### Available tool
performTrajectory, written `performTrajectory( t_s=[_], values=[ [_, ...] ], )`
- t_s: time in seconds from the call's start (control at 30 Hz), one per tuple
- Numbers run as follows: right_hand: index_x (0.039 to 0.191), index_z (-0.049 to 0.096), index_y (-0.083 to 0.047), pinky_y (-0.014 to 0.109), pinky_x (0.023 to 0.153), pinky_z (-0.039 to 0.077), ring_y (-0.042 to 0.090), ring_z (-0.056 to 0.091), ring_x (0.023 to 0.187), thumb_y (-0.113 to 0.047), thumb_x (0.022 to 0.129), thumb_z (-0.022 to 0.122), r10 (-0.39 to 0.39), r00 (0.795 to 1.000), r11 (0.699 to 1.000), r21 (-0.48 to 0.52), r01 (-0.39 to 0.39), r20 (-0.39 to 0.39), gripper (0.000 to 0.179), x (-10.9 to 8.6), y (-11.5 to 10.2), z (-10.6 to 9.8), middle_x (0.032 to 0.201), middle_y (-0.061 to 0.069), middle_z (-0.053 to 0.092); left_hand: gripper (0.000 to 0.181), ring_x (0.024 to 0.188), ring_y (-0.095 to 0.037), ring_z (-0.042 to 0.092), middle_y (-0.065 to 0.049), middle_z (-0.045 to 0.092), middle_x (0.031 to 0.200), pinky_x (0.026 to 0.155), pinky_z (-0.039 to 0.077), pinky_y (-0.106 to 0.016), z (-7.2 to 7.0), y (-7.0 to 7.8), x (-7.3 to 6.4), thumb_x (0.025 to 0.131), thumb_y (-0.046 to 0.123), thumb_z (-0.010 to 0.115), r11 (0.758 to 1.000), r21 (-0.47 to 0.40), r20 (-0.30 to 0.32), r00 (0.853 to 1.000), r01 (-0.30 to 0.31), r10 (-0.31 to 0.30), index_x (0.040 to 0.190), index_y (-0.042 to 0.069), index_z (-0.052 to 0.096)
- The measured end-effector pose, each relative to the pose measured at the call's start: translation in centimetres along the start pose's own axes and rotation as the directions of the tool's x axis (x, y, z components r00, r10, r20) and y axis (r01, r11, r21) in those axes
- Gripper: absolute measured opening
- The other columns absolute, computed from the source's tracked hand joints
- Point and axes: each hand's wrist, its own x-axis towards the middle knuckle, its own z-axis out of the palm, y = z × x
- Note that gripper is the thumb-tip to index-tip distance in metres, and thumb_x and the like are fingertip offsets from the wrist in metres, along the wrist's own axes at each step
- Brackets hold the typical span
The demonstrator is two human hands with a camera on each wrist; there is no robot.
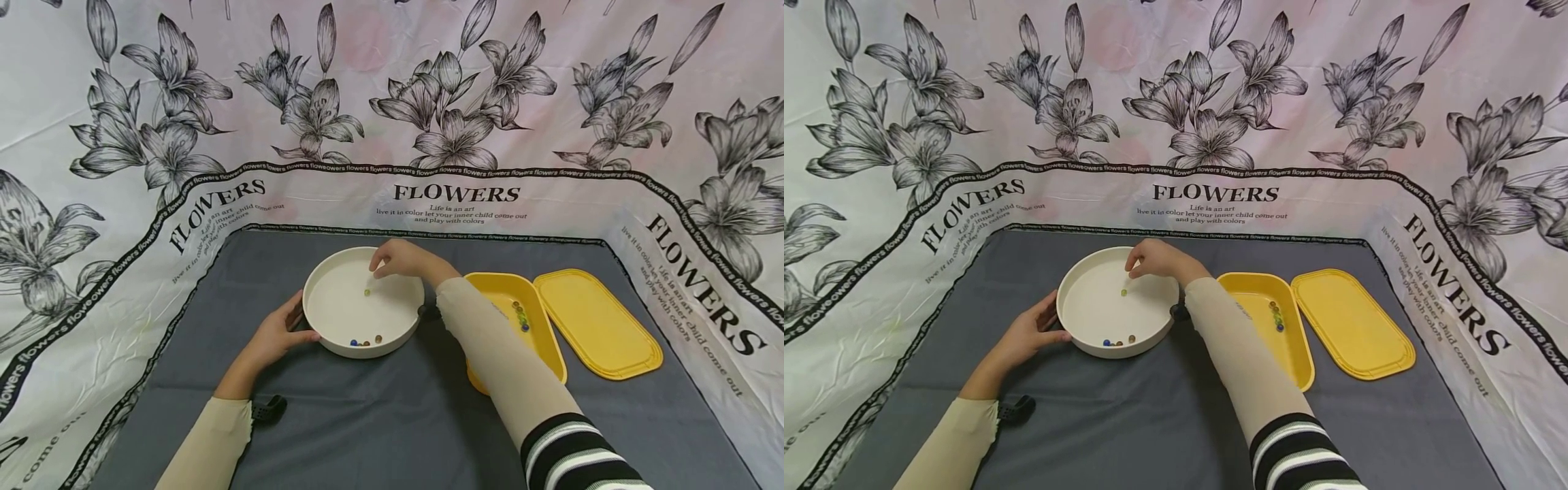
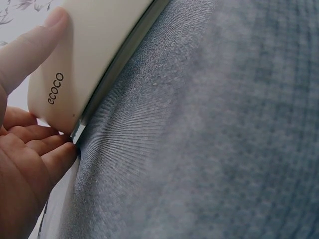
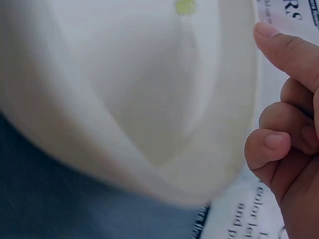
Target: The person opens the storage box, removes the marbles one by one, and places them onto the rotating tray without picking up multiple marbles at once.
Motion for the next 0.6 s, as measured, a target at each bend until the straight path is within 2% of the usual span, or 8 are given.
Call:
performTrajectory(
  t_s=[0.17, 0.33, 0.4, 0.53, 0.6],
  values=[
    [0.117, 0.078, -0.013, 0.033, 0.062, 0.046, 0.020, 0.049, 0.074, -0.023, 0.097, 0.073, -0.009, 1.000, 1.000, -0.021, 0.008, -0.025, 0.022, -2.0, -0.7, -2.1, 0.085, 0.005, 0.063, 0.117, 0.155, -0.032, 0.025, -0.013, 0.020, 0.170, 0.124, 0.032, -0.043, 0.1, 0.2, 0.2, 0.079, 0.031, 0.090, 1.000, -0.013, 0.005, 1.000, 0.000, 0.000, 0.166, 0.009, 0.015],
    [0.115, 0.077, -0.018, 0.038, 0.076, 0.056, 0.020, 0.061, 0.088, -0.025, 0.098, 0.072, 0.013, 0.999, 0.999, -0.052, -0.016, -0.049, 0.019, -4.6, -1.4, -4.0, 0.102, 0.002, 0.070, 0.116, 0.154, -0.035, 0.026, -0.016, 0.019, 0.170, 0.123, 0.033, -0.046, 0.0, 0.1, 0.0, 0.080, 0.030, 0.089, 1.000, 0.012, 0.009, 1.000, 0.004, -0.004, 0.165, 0.008, 0.013],
    [0.114, 0.077, -0.020, 0.037, 0.075, 0.057, 0.020, 0.063, 0.088, -0.026, 0.098, 0.073, 0.024, 0.998, 0.998, -0.057, -0.027, -0.058, 0.019, -5.6, -1.5, -4.5, 0.103, -0.001, 0.071, 0.116, 0.154, -0.037, 0.026, -0.017, 0.020, 0.169, 0.123, 0.033, -0.047, -0.1, 0.0, -0.1, 0.080, 0.030, 0.089, 1.000, 0.021, 0.004, 1.000, 0.003, -0.003, 0.165, 0.008, 0.014],
    [0.114, 0.077, -0.021, 0.035, 0.065, 0.052, 0.022, 0.056, 0.075, -0.027, 0.097, 0.073, 0.040, 0.995, 0.997, -0.062, -0.045, -0.087, 0.018, -7.8, -1.4, -5.8, 0.090, 0.002, 0.067, 0.116, 0.155, -0.036, 0.026, -0.016, 0.020, 0.170, 0.123, 0.033, -0.046, -0.1, 0.1, 0.0, 0.080, 0.031, 0.089, 1.000, 0.014, 0.002, 1.000, -0.005, 0.005, 0.165, 0.009, 0.014],
    [0.114, 0.077, -0.022, 0.034, 0.063, 0.051, 0.022, 0.055, 0.071, -0.027, 0.097, 0.073, 0.045, 0.994, 0.997, -0.059, -0.051, -0.097, 0.017, -9.0, -1.3, -6.4, 0.087, 0.004, 0.067, 0.116, 0.155, -0.035, 0.025, -0.015, 0.020, 0.170, 0.124, 0.032, -0.045, 0.1, 0.2, 0.1, 0.080, 0.031, 0.089, 1.000, 0.006, 0.007, 1.000, -0.004, 0.004, 0.166, 0.009, 0.014]
  ],
)
